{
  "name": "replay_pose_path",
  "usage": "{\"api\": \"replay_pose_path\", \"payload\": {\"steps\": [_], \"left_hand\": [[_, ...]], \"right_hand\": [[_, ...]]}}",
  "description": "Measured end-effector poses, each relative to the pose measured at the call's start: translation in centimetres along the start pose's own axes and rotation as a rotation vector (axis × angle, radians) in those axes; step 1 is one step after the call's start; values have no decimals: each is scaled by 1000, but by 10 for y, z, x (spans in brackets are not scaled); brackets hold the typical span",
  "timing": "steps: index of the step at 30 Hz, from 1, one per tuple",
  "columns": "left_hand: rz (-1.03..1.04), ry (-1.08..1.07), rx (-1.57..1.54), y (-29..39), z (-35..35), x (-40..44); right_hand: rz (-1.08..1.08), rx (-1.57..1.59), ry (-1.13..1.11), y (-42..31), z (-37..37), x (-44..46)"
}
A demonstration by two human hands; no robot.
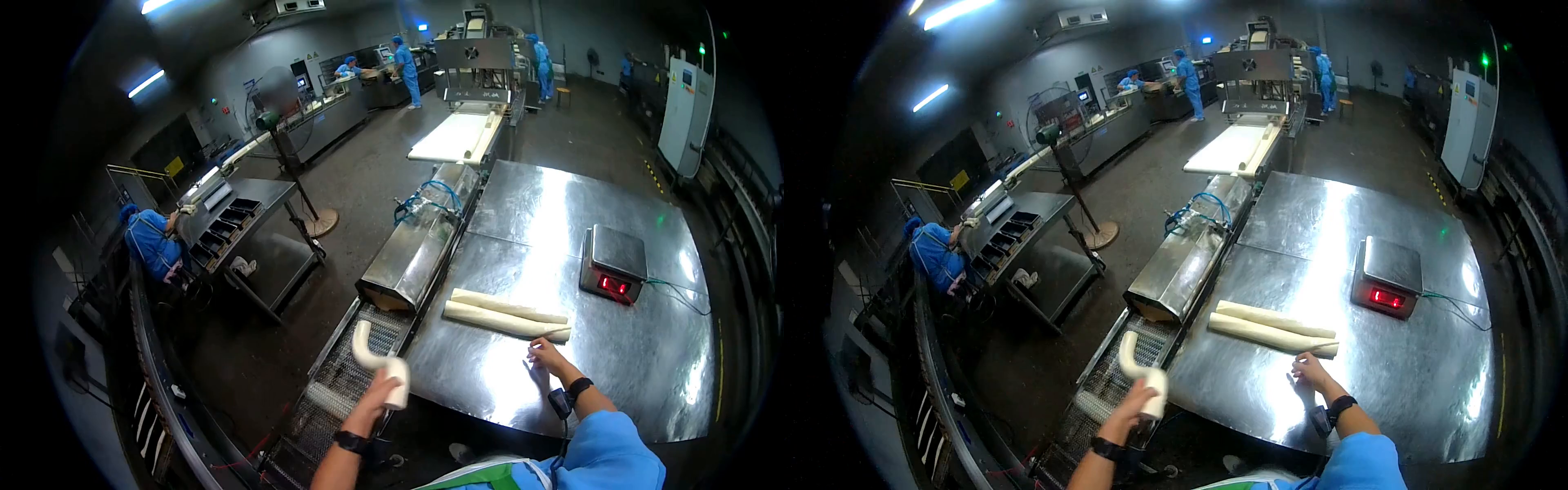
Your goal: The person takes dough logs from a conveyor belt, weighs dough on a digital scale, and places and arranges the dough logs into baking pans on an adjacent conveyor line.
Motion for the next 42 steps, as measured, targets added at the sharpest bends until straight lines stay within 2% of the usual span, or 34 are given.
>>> {"api": "replay_pose_path", "payload": {"steps": [2,4,6,7,8,10,11,12,14,16,18,20,22,24,26,32,35,36,37,41,42], "left_hand": [[55,-132,23,-1,60,6],[102,-432,36,4,114,3],[11,-567,202,-2,135,0],[221,-614,428,-13,132,10],[221,-614,428,-27,125,16],[194,-533,630,-37,106,25],[228,-490,672,-47,93,28],[228,-490,673,-55,82,31],[266,-382,729,-63,57,34],[271,-313,706,-61,45,29],[259,-259,733,-70,33,27],[256,-223,719,-77,28,22],[254,-190,705,-85,24,17],[237,-155,755,-92,20,13],[255,-157,803,-93,14,12],[348,-3,896,-78,0,2],[448,127,921,-65,-8,-11],[401,142,956,-72,-16,-9],[477,186,990,-68,-21,-15],[348,428,1148,-50,-35,-38],[244,440,1135,-35,-35,-46]], "right_hand": [[35,-71,-33,-8,7,-6],[69,-143,-63,-23,15,-21],[158,-239,-191,-35,30,-45],[131,-353,-180,-33,32,-44],[82,-467,-158,-30,36,-45],[-261,-1093,89,-24,35,-41],[-341,-1244,267,-9,30,-30],[-341,-1243,266,-11,30,-35],[-388,-1324,435,-19,29,-49],[-366,-1303,459,-19,23,-42],[-622,-1382,634,-26,23,-41],[-673,-1399,627,-34,24,-33],[-798,-1443,754,-47,26,-31],[-807,-1431,739,-55,26,-20],[-688,-1384,632,-62,28,-11],[-723,-1461,487,-66,42,-39],[-747,-1464,265,-52,28,-47],[-738,-1477,230,-44,19,-44],[-720,-1466,242,-41,16,-51],[-648,-1436,336,-32,8,-53],[-638,-1434,366,-32,8,-51]]}}
Point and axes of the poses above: each hand's wrist, its own x-axis towards the middle knuckle, its own z-axis out of the palm, y = z × x, the point moved 3 cm from there along x, towards the middle knuckle, and after that the axes turned 14 degrees about z, right-handed, at the moved point
